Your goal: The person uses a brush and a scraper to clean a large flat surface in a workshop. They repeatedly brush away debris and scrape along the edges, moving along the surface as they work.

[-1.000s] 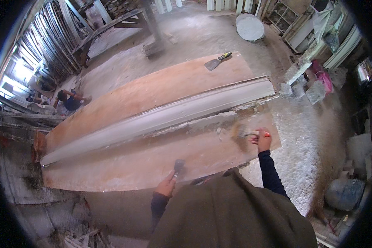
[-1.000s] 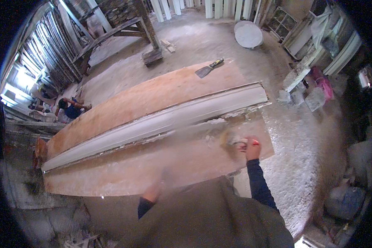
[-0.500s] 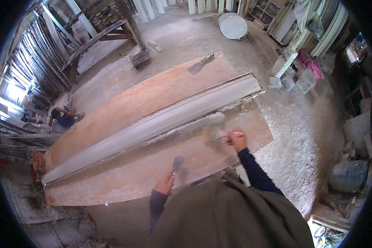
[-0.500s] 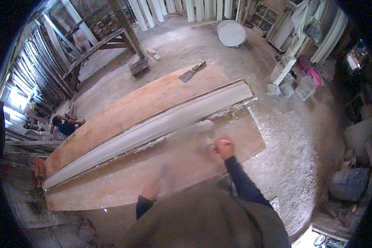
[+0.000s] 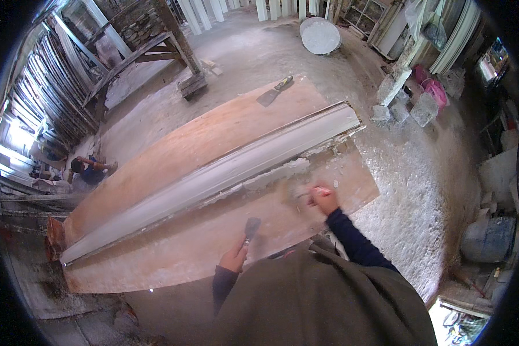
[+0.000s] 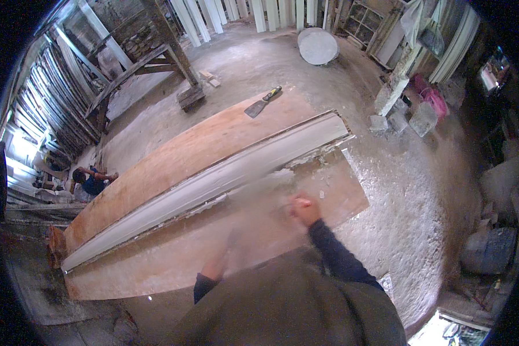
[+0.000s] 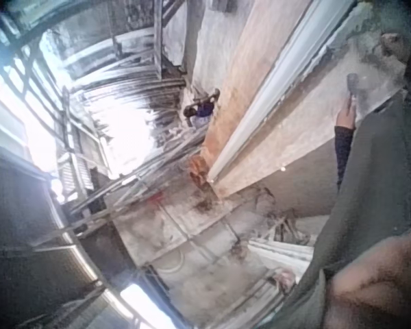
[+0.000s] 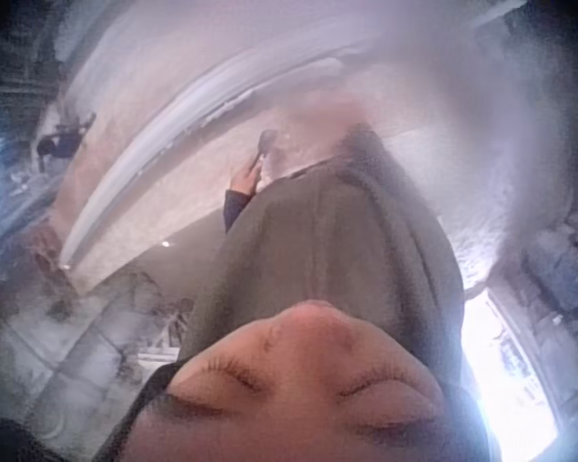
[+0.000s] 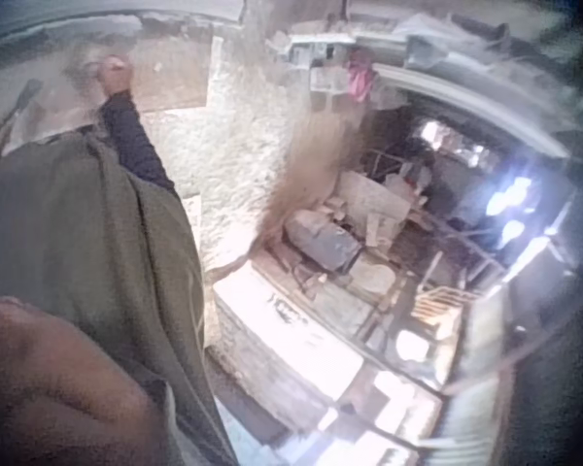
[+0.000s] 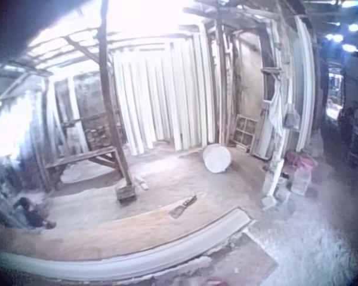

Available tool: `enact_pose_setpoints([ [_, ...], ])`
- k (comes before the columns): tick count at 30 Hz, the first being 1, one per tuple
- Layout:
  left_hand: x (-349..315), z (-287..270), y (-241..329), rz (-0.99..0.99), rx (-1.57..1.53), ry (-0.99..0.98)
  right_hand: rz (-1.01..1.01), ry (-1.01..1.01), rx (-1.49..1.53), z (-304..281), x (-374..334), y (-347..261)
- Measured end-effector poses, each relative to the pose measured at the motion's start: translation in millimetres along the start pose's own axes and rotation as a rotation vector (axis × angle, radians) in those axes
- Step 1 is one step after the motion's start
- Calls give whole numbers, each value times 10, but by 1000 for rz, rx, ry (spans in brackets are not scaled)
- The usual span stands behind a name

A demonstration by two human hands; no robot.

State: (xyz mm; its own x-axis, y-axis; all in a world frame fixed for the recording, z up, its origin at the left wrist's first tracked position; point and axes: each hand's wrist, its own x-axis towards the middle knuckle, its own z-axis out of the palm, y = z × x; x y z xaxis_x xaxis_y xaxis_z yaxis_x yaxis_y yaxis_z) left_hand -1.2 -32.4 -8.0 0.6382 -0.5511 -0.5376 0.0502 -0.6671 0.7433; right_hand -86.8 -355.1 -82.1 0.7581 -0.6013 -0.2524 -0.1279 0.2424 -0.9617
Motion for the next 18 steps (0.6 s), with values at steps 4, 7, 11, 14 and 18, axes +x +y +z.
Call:
enact_pose_setpoints([
  [4, 147, 24, -313, 138, -36, 20, -222, 348, -268, -770, -43, -496],
  [7, 151, 69, -151, 47, -14, 48, -248, 247, -303, -831, -121, -515],
  [11, 96, 105, 132, 10, -155, 80, -168, -222, -303, -90, -572, -314],
  [14, 60, 107, 251, 25, -226, 107, 117, -364, -315, -38, -603, -325],
  [18, 74, 126, 319, 25, -223, 50, 85, -155, -390, -1003, -157, -709],
])
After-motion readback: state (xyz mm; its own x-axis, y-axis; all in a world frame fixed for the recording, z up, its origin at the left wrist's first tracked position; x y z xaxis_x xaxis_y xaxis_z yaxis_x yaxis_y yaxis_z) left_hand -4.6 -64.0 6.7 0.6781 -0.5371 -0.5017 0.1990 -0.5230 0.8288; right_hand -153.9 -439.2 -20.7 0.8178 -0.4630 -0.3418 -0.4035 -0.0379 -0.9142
